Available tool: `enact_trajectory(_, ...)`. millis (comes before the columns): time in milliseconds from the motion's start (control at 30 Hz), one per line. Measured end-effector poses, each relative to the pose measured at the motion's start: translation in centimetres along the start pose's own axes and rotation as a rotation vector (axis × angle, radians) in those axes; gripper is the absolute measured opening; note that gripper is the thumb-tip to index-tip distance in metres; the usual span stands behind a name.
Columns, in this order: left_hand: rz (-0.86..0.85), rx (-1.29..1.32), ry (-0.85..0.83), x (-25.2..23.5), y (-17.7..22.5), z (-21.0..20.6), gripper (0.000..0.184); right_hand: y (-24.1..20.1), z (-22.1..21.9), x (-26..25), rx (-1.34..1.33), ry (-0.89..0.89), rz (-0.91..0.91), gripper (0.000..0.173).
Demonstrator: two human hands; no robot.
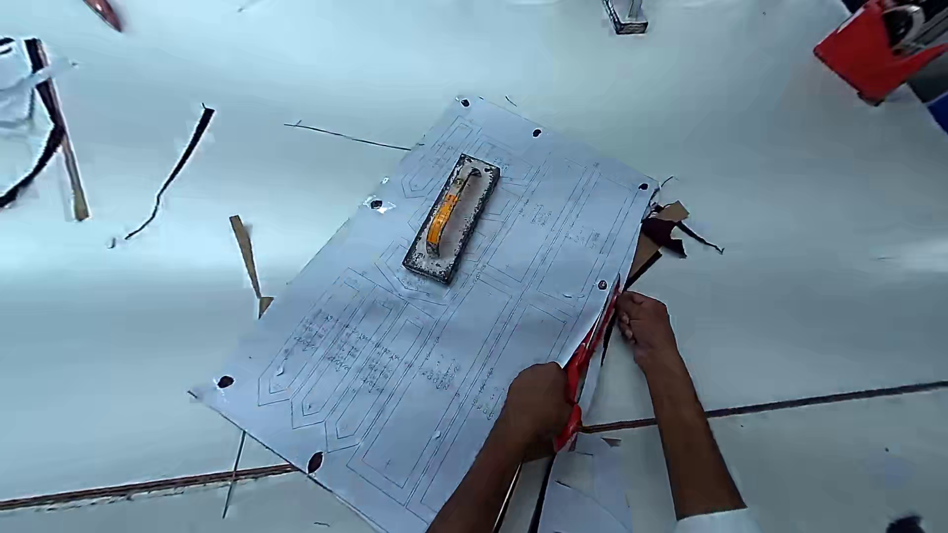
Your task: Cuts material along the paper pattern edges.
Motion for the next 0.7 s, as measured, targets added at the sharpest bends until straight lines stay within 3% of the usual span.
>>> enact_trajectory(700, -0.010, 0.019, 0.020, -0.8, 0.5, 0.7, 0.027, 0.3, 0.1, -0.6, -0.004, 0.023, -0.015, 0.023)
Point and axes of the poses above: each hand's wrist, its own x-axis away from the middle knuckle, its own z-axis out of the back of the hand, y = z × x, the point moved 3 cm from there along -x, towards the middle knuckle, and after that the axes turned 14 degrees about -x, right-handed, at the moved point
